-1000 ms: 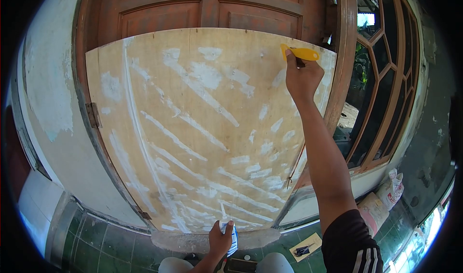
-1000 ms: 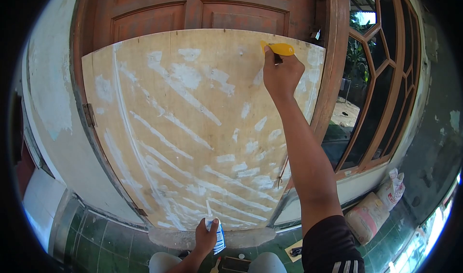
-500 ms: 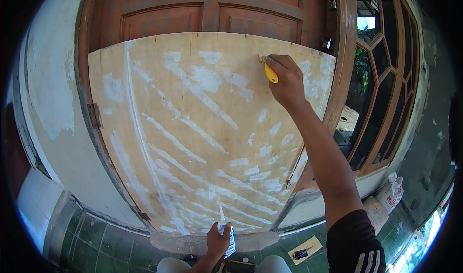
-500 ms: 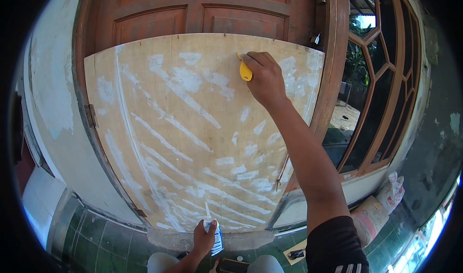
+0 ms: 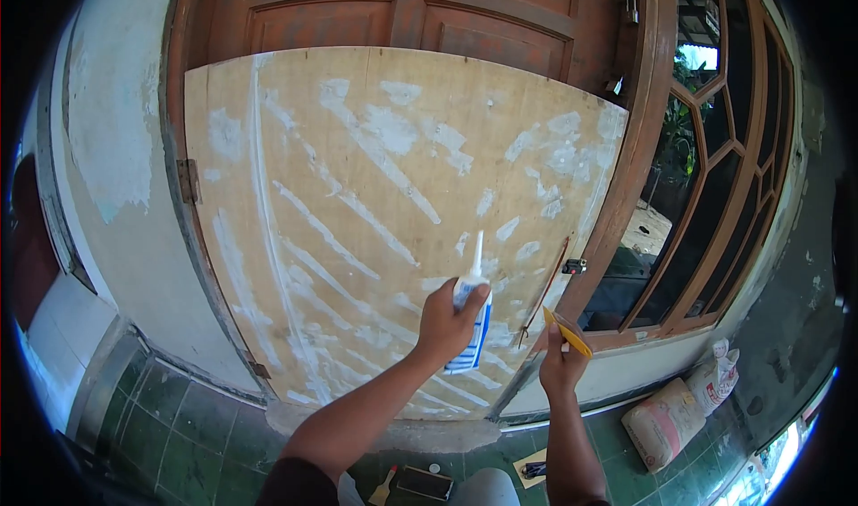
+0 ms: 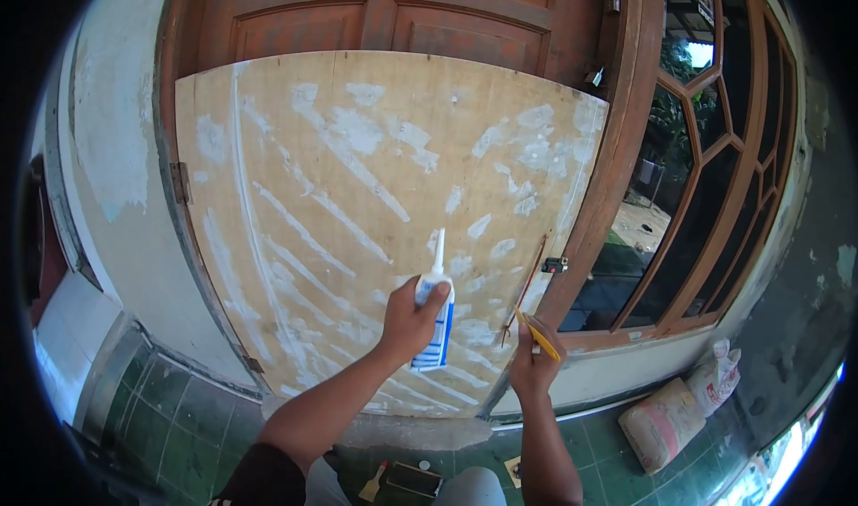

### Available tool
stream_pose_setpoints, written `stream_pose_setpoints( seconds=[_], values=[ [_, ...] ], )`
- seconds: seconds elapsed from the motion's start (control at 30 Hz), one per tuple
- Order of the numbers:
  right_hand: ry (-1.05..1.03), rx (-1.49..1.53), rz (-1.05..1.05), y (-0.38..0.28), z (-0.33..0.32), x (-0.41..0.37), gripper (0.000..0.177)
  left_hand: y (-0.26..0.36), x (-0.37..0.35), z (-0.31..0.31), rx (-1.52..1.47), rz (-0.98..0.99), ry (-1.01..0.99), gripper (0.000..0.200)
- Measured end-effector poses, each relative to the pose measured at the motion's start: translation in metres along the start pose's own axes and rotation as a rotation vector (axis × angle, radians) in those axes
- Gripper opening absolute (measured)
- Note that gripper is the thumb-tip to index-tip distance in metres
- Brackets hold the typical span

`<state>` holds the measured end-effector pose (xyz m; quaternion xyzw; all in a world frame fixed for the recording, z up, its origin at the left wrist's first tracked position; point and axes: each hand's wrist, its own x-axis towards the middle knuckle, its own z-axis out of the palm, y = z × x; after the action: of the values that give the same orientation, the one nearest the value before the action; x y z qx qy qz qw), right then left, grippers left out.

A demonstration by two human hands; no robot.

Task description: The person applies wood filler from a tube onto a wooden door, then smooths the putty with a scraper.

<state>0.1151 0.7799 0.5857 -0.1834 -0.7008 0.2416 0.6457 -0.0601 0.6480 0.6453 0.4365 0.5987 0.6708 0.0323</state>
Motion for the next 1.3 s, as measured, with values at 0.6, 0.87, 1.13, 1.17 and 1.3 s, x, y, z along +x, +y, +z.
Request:
stream_pose_setpoints(
  seconds=[0.6,0.87,1.13,1.17,1.3],
  values=[
    [0.132,-0.228,-0.234,-0.124,0.061,0.148,0.043,0.103,0.109,0.086,-0.558,0.195,0.257,0.052],
    [-0.011,-0.375,-0.143,-0.136,0.076,0.175,0.037,0.101,0.14,0.081,-0.616,0.102,0.255,0.054],
    [-0.007,-0.402,-0.245,-0.125,0.08,0.187,0.03,0.103,0.156,0.079,-0.642,0.013,0.096,0.054],
    [-0.011,-0.421,-0.233,-0.125,0.08,0.187,0.029,0.103,0.155,0.08,-0.673,0.017,0.097,0.054],
    [0.008,-0.418,-0.258,-0.121,0.082,0.19,0.029,0.103,0.157,0.081,-0.693,0.022,0.075,0.054]
  ],
)
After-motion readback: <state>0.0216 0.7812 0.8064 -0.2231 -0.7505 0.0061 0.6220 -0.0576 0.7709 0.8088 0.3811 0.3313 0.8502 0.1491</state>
